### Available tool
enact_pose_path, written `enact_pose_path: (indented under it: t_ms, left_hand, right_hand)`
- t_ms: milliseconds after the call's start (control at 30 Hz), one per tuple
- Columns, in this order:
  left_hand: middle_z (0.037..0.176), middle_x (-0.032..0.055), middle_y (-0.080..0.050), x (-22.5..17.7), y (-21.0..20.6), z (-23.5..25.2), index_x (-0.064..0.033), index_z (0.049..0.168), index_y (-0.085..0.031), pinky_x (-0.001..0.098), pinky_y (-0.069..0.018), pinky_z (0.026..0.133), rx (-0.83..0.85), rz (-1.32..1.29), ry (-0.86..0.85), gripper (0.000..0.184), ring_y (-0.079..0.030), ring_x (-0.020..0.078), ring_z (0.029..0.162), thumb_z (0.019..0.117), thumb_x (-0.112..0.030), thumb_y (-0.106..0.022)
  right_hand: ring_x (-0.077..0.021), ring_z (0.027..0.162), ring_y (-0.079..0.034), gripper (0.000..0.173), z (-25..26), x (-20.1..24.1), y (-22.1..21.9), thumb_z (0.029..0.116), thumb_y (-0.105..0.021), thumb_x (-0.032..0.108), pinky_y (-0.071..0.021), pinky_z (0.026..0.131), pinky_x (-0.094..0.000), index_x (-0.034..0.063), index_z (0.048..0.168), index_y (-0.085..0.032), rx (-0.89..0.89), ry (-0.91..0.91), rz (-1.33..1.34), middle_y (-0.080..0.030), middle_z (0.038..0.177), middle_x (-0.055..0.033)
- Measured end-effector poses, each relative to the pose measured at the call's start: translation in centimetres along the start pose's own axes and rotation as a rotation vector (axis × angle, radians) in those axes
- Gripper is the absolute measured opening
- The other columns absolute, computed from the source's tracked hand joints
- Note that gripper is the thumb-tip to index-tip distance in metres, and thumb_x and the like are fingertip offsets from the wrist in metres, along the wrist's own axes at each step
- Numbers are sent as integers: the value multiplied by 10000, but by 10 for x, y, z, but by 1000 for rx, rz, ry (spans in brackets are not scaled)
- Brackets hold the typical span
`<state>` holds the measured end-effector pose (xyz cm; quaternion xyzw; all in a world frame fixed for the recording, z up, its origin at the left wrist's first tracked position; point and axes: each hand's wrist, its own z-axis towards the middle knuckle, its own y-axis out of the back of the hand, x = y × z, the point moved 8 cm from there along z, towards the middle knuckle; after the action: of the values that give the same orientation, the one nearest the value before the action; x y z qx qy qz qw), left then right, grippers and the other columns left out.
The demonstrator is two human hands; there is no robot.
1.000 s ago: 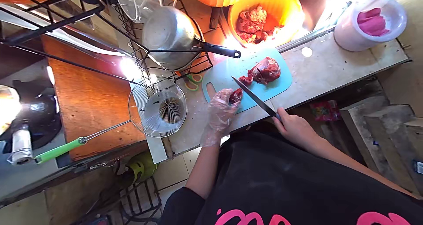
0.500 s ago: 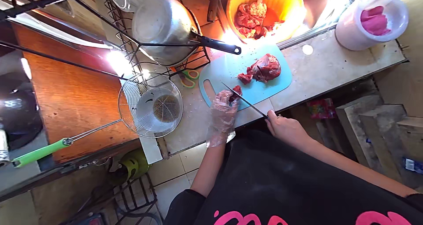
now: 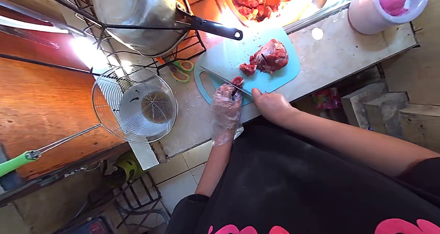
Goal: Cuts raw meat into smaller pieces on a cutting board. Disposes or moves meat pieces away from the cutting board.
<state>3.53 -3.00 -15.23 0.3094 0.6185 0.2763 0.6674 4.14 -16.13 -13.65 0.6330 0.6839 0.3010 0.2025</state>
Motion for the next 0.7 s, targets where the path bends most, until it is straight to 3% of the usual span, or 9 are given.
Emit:
enact_pose_path:
  t_ms: [100, 167, 200, 267, 300, 333, 433, 533, 700]
  left_hand:
    - [1162, 217, -696, -29, 15, 13, 7, 1052, -715, 464, -553, 977, -77, 38, 42, 184, -684, 340, 1107, 978, -148, -650]
    - [1362, 271, -608, -98, 54, 33, 132, 1253, -614, 367, -401, 1119, 385, 72, 495, 298, -547, 329, 1318, 1074, -72, -491]
    - [1397, 273, -587, -118, 65, 38, 151, 1298, -580, 339, -381, 1118, 478, 76, 621, 317, -519, 318, 1340, 1082, -46, -455]
    - [1259, 263, -665, -96, 53, 33, 129, 1164, -662, 347, -437, 1069, 294, 85, 436, 256, -600, 316, 1233, 1050, -55, -526]
    - [1133, 229, -710, -60, 33, 23, 63, 1030, -712, 393, -524, 1008, 24, 69, 161, 180, -677, 324, 1124, 988, -83, -616]
    - [1140, 198, -710, -28, 14, 14, -2, 1030, -723, 444, -559, 968, -126, 39, -27, 157, -693, 328, 1095, 962, -129, -661]
    - [1332, 169, -643, -9, 5, 8, -54, 1192, -680, 499, -517, 1039, -1, 16, -46, 235, -631, 324, 1238, 990, -174, -658]
    - [1289, 178, -663, -16, 8, 9, -31, 1176, -683, 480, -523, 1036, -11, 6, -55, 224, -644, 323, 1212, 993, -157, -652]
    - [1173, 179, -711, 0, -5, 16, -32, 1052, -720, 482, -539, 1001, -84, -2, -91, 159, -679, 332, 1146, 950, -150, -688]
  right_hand:
    - [-418, 845, -726, 208, -13, -15, -3, 1073, -422, 32, -559, 662, -520, 10, 1264, -504, -84, 26, -11, -682, 881, -208]
    - [-431, 846, -725, 219, -27, -31, -13, 1087, -425, 80, -557, 671, -532, -2, 1267, -519, -72, 15, -7, -684, 868, -217]
    - [-430, 868, -724, 229, -31, -36, -17, 1099, -412, 107, -553, 694, -527, 0, 1279, -506, -27, -5, -22, -682, 872, -216]
    - [-431, 855, -724, 223, -28, -36, -18, 1101, -412, 112, -554, 688, -525, -13, 1255, -514, -39, 6, -27, -681, 863, -219]
    - [-433, 819, -726, 200, -21, -31, -15, 1093, -428, 98, -559, 656, -527, -20, 1216, -533, -101, 32, -16, -683, 848, -221]
    - [-437, 826, -724, 192, -12, -24, -12, 1091, -428, 91, -558, 658, -535, -17, 1217, -524, -106, 39, 3, -683, 868, -224]
    - [-456, 919, -713, 267, 15, 0, -1, 1077, -421, 65, -556, 721, -572, 13, 1337, -447, 7, 0, 73, -682, 970, -245]
    - [-459, 930, -711, 297, 16, -1, -1, 1107, -387, 140, -553, 732, -581, 23, 1375, -438, 1, -8, 105, -684, 977, -250]
    - [-443, 876, -720, 258, -18, -33, -27, 1114, -402, 179, -556, 721, -555, -4, 1266, -503, -47, 21, 93, -679, 867, -226]
